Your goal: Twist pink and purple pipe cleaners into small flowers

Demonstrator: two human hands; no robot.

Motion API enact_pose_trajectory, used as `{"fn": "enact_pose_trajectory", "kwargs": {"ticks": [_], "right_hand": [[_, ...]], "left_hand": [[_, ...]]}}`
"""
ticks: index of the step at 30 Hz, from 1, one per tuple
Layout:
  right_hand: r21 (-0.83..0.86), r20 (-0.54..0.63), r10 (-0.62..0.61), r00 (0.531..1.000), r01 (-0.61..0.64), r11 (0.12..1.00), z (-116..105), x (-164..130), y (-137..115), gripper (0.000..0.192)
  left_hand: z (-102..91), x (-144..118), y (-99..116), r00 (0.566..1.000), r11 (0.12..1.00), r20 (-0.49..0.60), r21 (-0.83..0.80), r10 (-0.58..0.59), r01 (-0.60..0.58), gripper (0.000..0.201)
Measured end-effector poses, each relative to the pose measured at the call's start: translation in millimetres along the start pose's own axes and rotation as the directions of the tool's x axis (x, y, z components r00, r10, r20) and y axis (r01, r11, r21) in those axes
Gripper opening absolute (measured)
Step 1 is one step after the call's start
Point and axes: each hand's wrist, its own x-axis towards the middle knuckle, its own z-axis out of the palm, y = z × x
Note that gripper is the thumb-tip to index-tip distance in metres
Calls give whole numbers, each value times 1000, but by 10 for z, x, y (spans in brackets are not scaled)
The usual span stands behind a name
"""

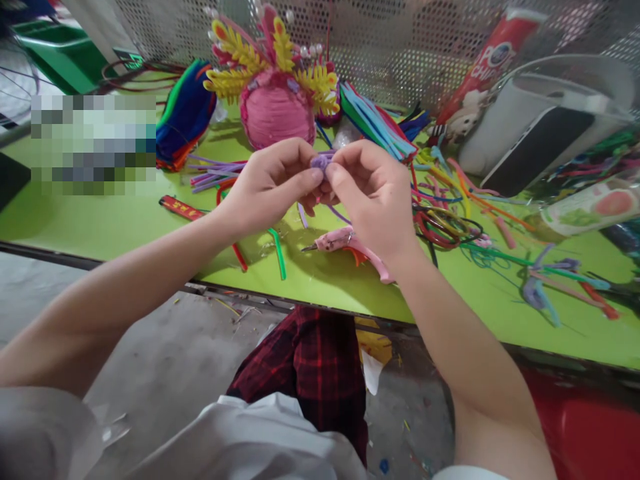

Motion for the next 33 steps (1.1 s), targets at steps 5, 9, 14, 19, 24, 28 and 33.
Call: {"fn": "enact_pose_trajectory", "kwargs": {"ticks": [5,9,14,19,24,28,33], "right_hand": [[-15,217,115,969,-114,993,-169,69,-43,12],[-61,267,66,961,-51,997,-285,72,-79,7],[-72,314,86,946,-67,995,-269,41,-136,5],[103,155,58,986,-74,992,-102,26,-200,9],[235,8,66,998,-66,970,-7,4,-281,10],[180,33,41,999,-47,983,-35,6,-321,14],[60,146,113,983,-123,991,-119,22,-314,7]], "left_hand": [[-126,27,-8,981,1000,191,-5,23,-22,13],[-203,64,49,960,1000,281,-23,-12,19,11],[-205,57,76,972,994,231,92,33,-55,14],[-129,17,133,992,979,63,164,111,-120,12],[-56,12,248,979,969,-59,164,194,-183,11],[-81,27,280,987,974,-25,163,161,-155,12],[-103,29,259,991,986,30,92,133,-135,9]]}}
